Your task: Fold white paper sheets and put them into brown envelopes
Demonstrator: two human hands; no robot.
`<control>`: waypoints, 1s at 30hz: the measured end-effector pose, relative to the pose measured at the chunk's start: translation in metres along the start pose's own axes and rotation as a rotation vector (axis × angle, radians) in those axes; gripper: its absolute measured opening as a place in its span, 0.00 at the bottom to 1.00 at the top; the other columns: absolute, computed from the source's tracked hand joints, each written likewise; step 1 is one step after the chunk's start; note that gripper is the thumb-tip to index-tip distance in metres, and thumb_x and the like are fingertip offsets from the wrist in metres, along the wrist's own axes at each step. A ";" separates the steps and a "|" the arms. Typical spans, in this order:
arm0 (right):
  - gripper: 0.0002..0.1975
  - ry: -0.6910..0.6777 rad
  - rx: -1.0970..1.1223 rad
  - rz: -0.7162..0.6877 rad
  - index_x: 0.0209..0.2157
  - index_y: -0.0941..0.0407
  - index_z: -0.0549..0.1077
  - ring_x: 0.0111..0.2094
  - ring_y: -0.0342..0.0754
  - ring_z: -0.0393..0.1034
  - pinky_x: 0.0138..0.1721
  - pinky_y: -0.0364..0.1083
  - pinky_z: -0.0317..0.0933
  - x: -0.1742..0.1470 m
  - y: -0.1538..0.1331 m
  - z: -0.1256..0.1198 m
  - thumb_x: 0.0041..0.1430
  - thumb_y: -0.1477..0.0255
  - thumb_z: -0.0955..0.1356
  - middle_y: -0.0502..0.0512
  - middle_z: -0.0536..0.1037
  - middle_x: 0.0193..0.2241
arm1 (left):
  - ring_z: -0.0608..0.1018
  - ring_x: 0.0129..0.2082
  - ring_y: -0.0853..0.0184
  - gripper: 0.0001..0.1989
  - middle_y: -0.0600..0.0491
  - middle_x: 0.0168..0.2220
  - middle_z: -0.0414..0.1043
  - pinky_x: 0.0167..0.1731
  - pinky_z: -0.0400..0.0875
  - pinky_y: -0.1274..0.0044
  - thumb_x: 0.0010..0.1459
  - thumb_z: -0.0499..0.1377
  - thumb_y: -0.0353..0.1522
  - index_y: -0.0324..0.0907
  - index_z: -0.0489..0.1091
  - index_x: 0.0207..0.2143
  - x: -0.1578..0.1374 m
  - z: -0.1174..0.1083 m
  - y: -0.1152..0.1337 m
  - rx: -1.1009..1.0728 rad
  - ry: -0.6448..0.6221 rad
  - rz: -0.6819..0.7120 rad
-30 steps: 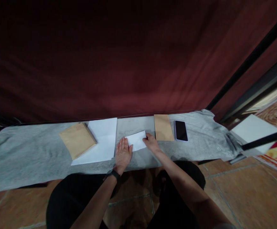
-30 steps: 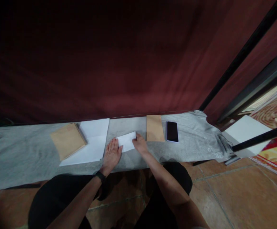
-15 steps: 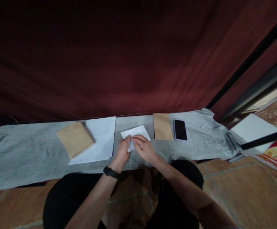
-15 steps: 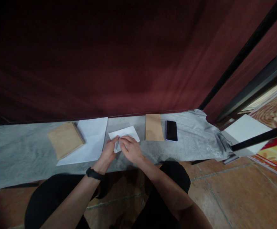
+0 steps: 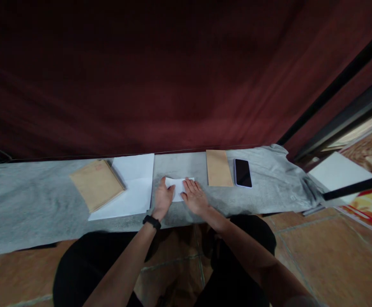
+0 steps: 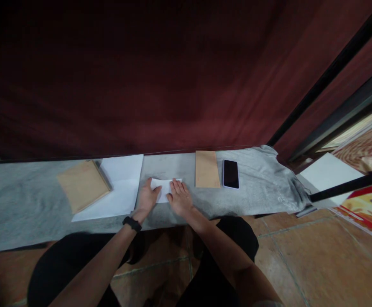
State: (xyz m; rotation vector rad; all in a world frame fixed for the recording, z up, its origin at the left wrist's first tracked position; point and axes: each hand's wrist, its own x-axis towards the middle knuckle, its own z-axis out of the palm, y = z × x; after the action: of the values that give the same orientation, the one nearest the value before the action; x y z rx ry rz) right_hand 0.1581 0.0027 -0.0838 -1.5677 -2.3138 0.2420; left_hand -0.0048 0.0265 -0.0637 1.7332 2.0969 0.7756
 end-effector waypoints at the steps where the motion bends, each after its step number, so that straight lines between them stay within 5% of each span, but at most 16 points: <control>1: 0.28 0.004 -0.015 -0.003 0.67 0.63 0.61 0.70 0.55 0.53 0.70 0.56 0.47 -0.002 0.000 0.003 0.72 0.64 0.61 0.63 0.58 0.69 | 0.82 0.43 0.53 0.28 0.38 0.47 0.77 0.43 0.77 0.65 0.61 0.57 0.32 0.33 0.61 0.63 -0.004 0.000 0.002 0.041 0.003 -0.004; 4: 0.28 0.022 -0.040 0.000 0.68 0.60 0.60 0.70 0.56 0.51 0.70 0.58 0.44 -0.004 0.004 0.007 0.72 0.62 0.60 0.62 0.57 0.70 | 0.80 0.48 0.54 0.29 0.36 0.57 0.70 0.47 0.75 0.65 0.64 0.53 0.32 0.36 0.56 0.67 -0.018 -0.002 0.009 0.113 0.019 0.005; 8: 0.26 0.024 -0.063 0.012 0.68 0.55 0.61 0.70 0.57 0.52 0.69 0.61 0.45 -0.003 0.008 0.006 0.73 0.63 0.60 0.62 0.56 0.70 | 0.67 0.64 0.49 0.25 0.36 0.66 0.59 0.60 0.64 0.58 0.67 0.48 0.30 0.36 0.61 0.65 -0.034 -0.002 0.013 0.308 0.096 0.139; 11: 0.25 0.010 -0.071 0.000 0.68 0.55 0.60 0.70 0.56 0.53 0.69 0.60 0.47 -0.003 0.009 0.003 0.73 0.65 0.60 0.61 0.57 0.70 | 0.56 0.71 0.51 0.25 0.41 0.71 0.53 0.66 0.55 0.58 0.69 0.45 0.33 0.38 0.62 0.66 -0.043 0.005 0.010 0.364 -0.027 0.305; 14: 0.25 0.009 -0.077 -0.015 0.68 0.56 0.60 0.70 0.55 0.53 0.69 0.59 0.46 -0.004 0.010 0.001 0.73 0.67 0.58 0.61 0.57 0.69 | 0.54 0.72 0.55 0.27 0.43 0.72 0.52 0.68 0.52 0.59 0.71 0.43 0.37 0.40 0.58 0.68 -0.050 0.012 0.006 0.381 -0.144 0.383; 20: 0.27 0.053 -0.103 0.013 0.68 0.62 0.58 0.69 0.55 0.54 0.69 0.59 0.46 -0.008 0.018 -0.005 0.73 0.67 0.58 0.64 0.58 0.69 | 0.53 0.72 0.54 0.31 0.38 0.72 0.50 0.68 0.51 0.59 0.70 0.43 0.40 0.33 0.54 0.70 -0.055 0.017 0.000 0.431 -0.115 0.351; 30: 0.28 0.077 -0.040 -0.029 0.69 0.60 0.58 0.70 0.52 0.53 0.70 0.56 0.47 -0.016 -0.006 0.010 0.73 0.64 0.59 0.62 0.60 0.68 | 0.51 0.73 0.54 0.30 0.41 0.72 0.47 0.69 0.51 0.59 0.67 0.45 0.32 0.36 0.54 0.70 -0.054 0.020 -0.004 0.468 -0.153 0.342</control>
State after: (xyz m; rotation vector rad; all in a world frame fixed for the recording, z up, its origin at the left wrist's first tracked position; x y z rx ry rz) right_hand 0.1549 -0.0142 -0.0937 -1.5333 -2.2938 0.1275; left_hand 0.0145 -0.0220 -0.0874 2.3525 2.0131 0.2192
